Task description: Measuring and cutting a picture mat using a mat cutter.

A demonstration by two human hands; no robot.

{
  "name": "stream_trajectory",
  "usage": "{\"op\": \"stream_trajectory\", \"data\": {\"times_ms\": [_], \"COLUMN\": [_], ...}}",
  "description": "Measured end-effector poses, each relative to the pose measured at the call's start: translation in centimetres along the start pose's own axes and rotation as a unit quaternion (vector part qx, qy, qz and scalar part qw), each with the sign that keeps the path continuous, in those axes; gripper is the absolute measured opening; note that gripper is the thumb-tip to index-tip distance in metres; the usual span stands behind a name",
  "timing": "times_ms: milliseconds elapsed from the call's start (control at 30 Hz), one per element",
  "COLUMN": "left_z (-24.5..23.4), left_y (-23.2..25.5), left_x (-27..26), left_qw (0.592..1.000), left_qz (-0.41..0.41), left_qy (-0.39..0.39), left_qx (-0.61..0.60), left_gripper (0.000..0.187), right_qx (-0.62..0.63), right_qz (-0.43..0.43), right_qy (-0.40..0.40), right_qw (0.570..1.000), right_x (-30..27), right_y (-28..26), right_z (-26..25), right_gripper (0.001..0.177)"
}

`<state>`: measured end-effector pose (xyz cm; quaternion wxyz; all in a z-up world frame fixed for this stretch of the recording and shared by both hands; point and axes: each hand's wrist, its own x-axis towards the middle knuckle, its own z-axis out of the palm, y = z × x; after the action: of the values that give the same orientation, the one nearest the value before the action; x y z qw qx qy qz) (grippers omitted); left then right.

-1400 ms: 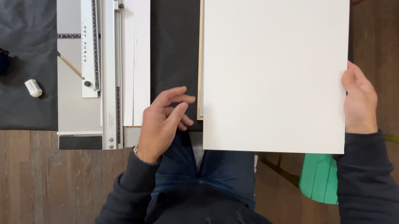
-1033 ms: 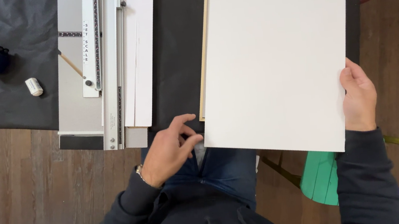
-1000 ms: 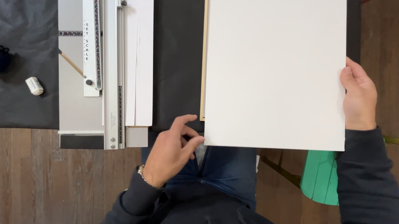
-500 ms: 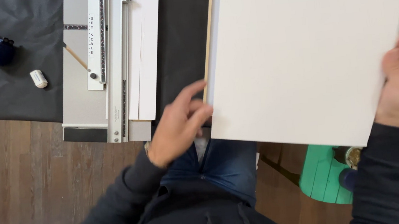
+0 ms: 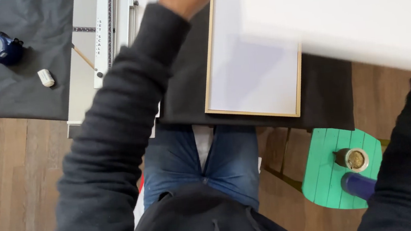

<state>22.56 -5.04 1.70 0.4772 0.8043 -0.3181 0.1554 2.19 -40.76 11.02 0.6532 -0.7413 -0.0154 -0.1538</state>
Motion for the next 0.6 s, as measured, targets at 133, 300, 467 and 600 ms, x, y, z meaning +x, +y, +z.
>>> {"op": "stream_trajectory", "data": {"times_ms": [133, 300, 467, 600], "left_z": [-1.0, 0.1, 0.8, 1.0], "left_y": [5.1, 7.9, 8.3, 8.6], "left_x": [-4.3, -10.1, -10.9, -10.9], "left_qw": [0.991, 0.939, 0.915, 0.918], "left_qz": [-0.069, -0.236, -0.314, -0.321], "left_qy": [0.003, 0.061, 0.044, 0.026], "left_qx": [-0.114, -0.244, -0.249, -0.232], "left_gripper": [0.018, 0.042, 0.045, 0.045], "right_qx": [0.011, 0.034, 0.026, 0.017], "right_qz": [0.030, 0.111, 0.091, 0.080], "right_qy": [0.020, 0.050, 0.037, 0.032], "right_qw": [0.999, 0.992, 0.995, 0.996], "right_x": [-0.9, -4.9, -6.4, -6.1], "right_y": [1.3, 8.7, 10.7, 10.1], "right_z": [0.6, -1.7, -2.0, -1.9], "right_gripper": [0.025, 0.035, 0.042, 0.050]}}
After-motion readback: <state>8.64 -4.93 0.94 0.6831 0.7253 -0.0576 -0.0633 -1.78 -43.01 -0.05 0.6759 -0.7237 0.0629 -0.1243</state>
